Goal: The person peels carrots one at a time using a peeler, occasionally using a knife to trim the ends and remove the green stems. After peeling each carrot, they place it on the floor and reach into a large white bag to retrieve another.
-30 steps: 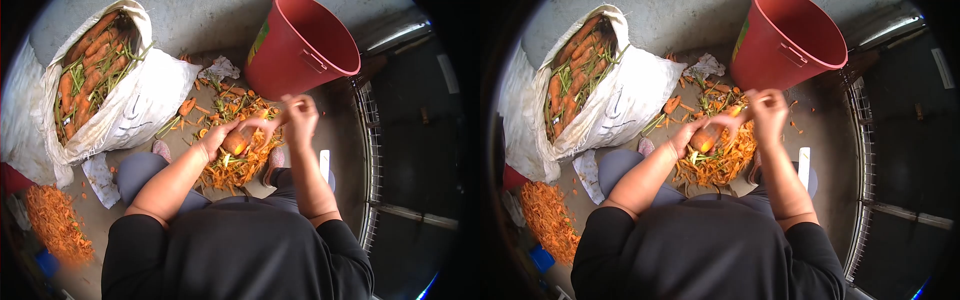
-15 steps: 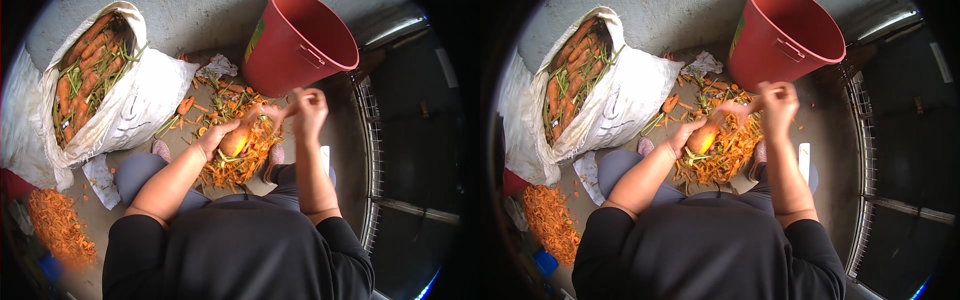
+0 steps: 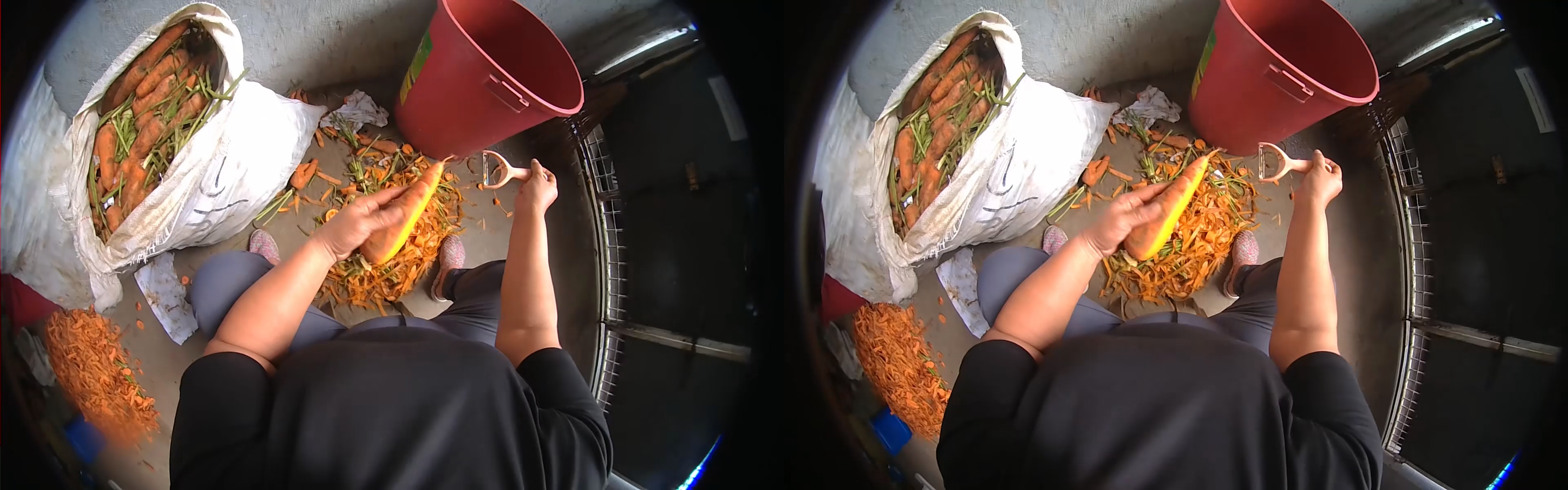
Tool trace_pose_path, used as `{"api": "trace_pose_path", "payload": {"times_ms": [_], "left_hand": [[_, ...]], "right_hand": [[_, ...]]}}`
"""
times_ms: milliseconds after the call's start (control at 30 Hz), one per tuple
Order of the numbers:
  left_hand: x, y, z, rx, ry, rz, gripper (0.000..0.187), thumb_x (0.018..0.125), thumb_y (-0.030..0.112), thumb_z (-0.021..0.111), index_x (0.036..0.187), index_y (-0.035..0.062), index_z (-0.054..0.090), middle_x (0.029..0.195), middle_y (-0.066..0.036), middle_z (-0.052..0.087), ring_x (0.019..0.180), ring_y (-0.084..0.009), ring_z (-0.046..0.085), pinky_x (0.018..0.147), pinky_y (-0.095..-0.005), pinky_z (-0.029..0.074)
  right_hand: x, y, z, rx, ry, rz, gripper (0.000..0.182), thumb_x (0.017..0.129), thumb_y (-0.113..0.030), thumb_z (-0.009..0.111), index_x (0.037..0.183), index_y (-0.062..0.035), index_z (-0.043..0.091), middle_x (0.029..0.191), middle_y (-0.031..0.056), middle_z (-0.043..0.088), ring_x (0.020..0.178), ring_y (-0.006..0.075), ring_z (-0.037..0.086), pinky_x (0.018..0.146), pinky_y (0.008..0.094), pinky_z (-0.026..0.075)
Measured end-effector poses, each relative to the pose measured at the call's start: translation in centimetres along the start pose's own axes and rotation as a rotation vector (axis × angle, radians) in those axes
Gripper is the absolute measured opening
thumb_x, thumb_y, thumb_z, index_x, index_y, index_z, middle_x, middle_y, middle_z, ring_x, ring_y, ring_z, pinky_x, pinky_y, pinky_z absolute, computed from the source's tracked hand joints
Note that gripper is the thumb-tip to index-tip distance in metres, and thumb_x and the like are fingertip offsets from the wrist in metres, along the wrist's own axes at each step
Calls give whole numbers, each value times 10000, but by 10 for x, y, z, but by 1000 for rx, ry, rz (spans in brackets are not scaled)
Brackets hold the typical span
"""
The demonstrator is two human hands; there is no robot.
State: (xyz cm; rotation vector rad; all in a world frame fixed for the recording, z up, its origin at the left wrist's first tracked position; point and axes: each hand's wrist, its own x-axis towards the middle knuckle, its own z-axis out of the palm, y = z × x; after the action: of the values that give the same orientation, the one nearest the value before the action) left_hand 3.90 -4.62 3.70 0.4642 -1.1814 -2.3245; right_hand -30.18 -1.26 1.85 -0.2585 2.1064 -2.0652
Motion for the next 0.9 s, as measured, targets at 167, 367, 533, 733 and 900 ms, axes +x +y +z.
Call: {"api": "trace_pose_path", "payload": {"times_ms": [167, 367, 533, 733, 900], "left_hand": [[2, 6, -2, 927, 48, 416, 598, 749, 226, 671, 1219, -29, 404, 1118, -132, 537, 990, -129, 511, 846, -270, 424], [9, -8, -8, 185, 106, 102, 559, 832, 259, 577, 1256, -27, 350, 1108, -81, 521, 962, -121, 515, 836, -258, 422], [7, -10, -14, -151, 141, -199, 458, 895, 330, 442, 1193, -16, 417, 1009, -84, 555, 840, -118, 568, 776, -244, 456], [-3, -27, -15, 96, 35, 76, 359, 917, 277, 385, 1079, -14, 519, 943, -83, 596, 798, -143, 599, 716, -254, 492], [-5, -18, -8, -265, 42, -342, 437, 871, 403, 445, 1031, 3, 518, 841, -127, 597, 664, -212, 614, 559, -310, 524]], "right_hand": [[-40, -9, -9, 149, -160, 123, 148, 759, -68, 621, 774, -48, 475, 605, 7, 477, 414, 61, 373, 339, 203, 249], [-72, -29, 10, 249, -340, 144, 173, 745, -80, 651, 745, -69, 479, 572, -20, 462, 415, 50, 389, 326, 193, 235], [-154, -58, 35, 118, -628, 107, 205, 702, -124, 710, 691, -81, 510, 578, -17, 487, 460, 45, 415, 416, 186, 331], [-166, -47, 62, -193, -667, -222, 98, 706, -71, 627, 686, -16, 549, 600, 8, 535, 527, 60, 472, 479, 199, 406], [-8, 33, 45, -390, -168, -141, 158, 660, -72, 668, 694, 7, 535, 634, 61, 568, 544, 115, 525, 482, 260, 440]]}}
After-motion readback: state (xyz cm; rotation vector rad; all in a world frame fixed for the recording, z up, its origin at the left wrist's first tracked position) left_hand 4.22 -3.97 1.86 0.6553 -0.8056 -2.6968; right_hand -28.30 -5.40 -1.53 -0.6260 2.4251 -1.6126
